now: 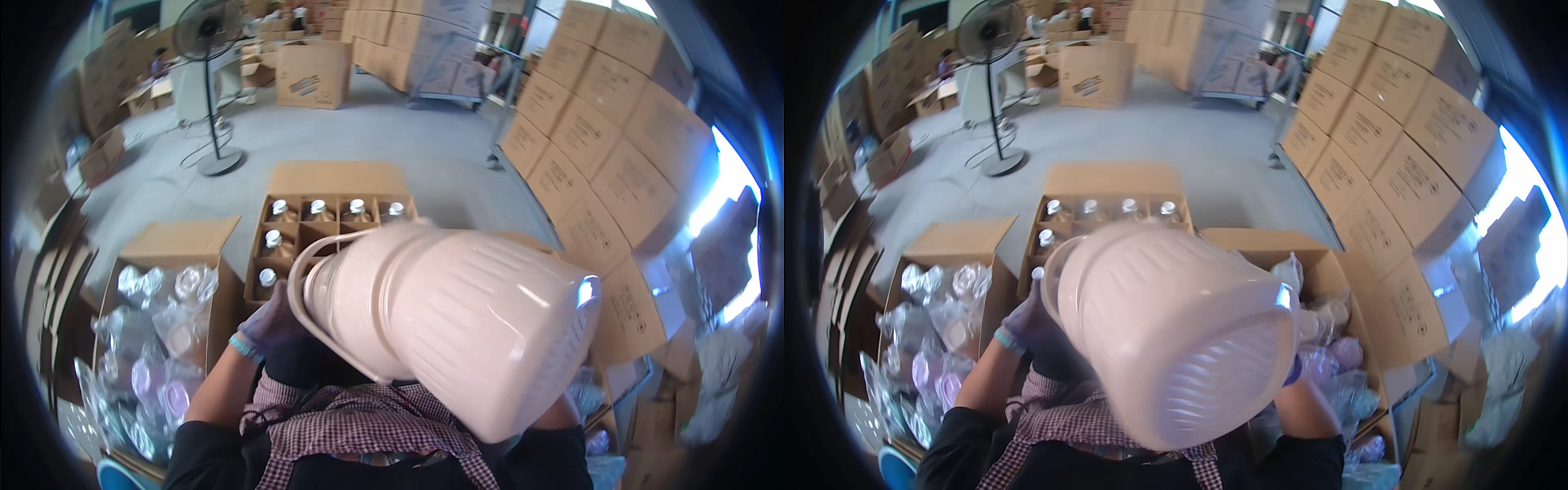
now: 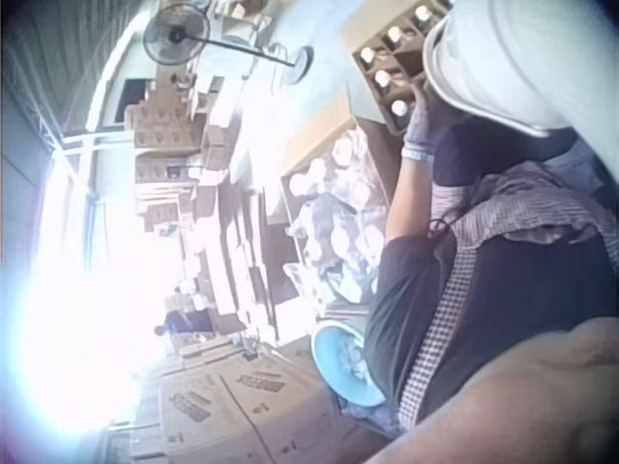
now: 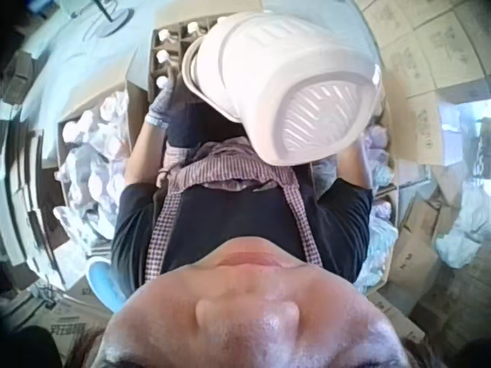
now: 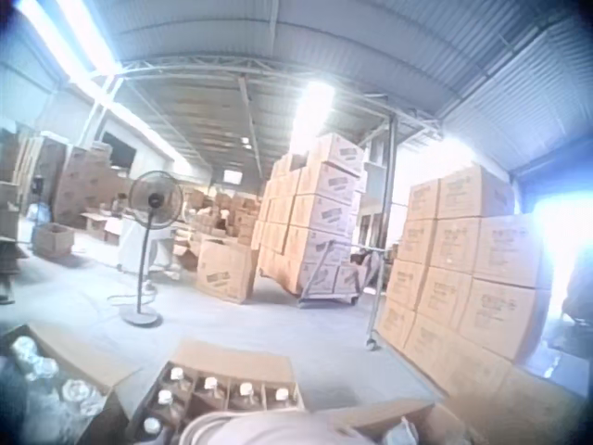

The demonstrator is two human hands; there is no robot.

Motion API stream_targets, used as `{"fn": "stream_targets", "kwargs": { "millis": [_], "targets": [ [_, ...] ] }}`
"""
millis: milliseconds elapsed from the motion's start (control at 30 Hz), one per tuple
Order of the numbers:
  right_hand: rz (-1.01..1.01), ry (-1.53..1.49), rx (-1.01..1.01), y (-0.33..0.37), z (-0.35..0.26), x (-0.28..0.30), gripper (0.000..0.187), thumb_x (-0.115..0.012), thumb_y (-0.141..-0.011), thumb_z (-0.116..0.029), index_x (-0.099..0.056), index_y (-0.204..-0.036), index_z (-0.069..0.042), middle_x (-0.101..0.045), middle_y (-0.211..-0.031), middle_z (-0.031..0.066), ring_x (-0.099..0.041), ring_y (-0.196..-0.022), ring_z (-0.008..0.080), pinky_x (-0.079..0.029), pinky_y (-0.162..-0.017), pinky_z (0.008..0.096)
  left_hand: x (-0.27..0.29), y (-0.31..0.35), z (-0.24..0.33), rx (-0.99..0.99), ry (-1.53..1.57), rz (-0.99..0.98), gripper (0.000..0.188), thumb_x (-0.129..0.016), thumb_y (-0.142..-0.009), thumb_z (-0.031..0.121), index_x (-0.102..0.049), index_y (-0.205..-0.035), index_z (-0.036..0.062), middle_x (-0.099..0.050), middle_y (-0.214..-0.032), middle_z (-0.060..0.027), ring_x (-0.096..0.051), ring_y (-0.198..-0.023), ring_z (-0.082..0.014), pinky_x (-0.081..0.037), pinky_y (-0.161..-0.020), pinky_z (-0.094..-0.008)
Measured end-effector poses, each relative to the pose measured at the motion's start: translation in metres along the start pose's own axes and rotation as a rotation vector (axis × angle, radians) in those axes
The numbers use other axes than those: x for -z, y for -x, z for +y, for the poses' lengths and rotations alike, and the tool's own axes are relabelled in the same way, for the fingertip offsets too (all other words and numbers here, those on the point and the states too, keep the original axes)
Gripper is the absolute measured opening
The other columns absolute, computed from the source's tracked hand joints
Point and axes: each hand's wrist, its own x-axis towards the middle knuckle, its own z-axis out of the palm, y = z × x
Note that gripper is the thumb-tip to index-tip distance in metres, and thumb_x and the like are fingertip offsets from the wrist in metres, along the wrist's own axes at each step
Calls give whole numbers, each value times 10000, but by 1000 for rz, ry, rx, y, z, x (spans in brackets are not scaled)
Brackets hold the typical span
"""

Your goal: The person removes plastic wrapping from thermal jugs, places a shiny metal insert inside the jugs, and fits the lids onto the jug bodies. They repeat this process for multiple jugs retrieved from cardboard boxes on the floor.

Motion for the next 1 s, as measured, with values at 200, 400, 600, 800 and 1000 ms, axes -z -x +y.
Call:
{"fn": "stream_targets", "kwargs": {
  "millis": [200,400,600,800,1000],
  "targets": [
    [136,-1011,-166,8,-31,-42,653,-519,-1053,-430,-274,-1619,-213,-321,-1619,232,-351,-1476,423,-299,-1212,564,2,195,-38,-92,-52,467,1088,-797,-785,635,-381,-1526,-44,-660,-1136,-52,-655,-1056,-186,-545,-937,-340],
    [435,-492,-50,66,-56,-89,643,-488,-1042,-510,-437,-1485,-47,-396,-1519,297,-487,-1355,423,-444,-1091,507,-14,158,-19,-83,-581,570,766,-693,-880,564,-595,-1316,-59,-636,-906,-29,-606,-813,-130,-511,-735,-279],
    [272,745,-394,100,-60,-25,390,-466,-960,38,-563,-1337,30,-605,-1337,197,-610,-1182,291,-445,-1058,407,12,68,-19,-82,-1530,523,736,-671,-872,623,-651,-1251,-8,-612,-1037,-231,-617,-995,-399,-505,-897,-463],
    [402,-28,-969,214,-55,-25,545,-471,-1078,-269,-386,-1533,18,-507,-1489,118,-477,-1359,224,-369,-1134,352,-20,16,-25,-144,-777,329,746,-726,-916,451,-494,-1440,-27,-581,-1393,-182,-570,-1268,-274,-422,-1104,-382],
    [359,-446,-1105,154,-123,-6,830,-664,-957,-262,-212,-1602,0,-419,-1549,137,-438,-1413,268,-356,-1162,374,-14,28,-26,3,-697,286,718,-725,-930,435,-511,-1433,-31,-642,-1309,-119,-613,-1180,-199,-477,-1038,-340]
  ]
}}
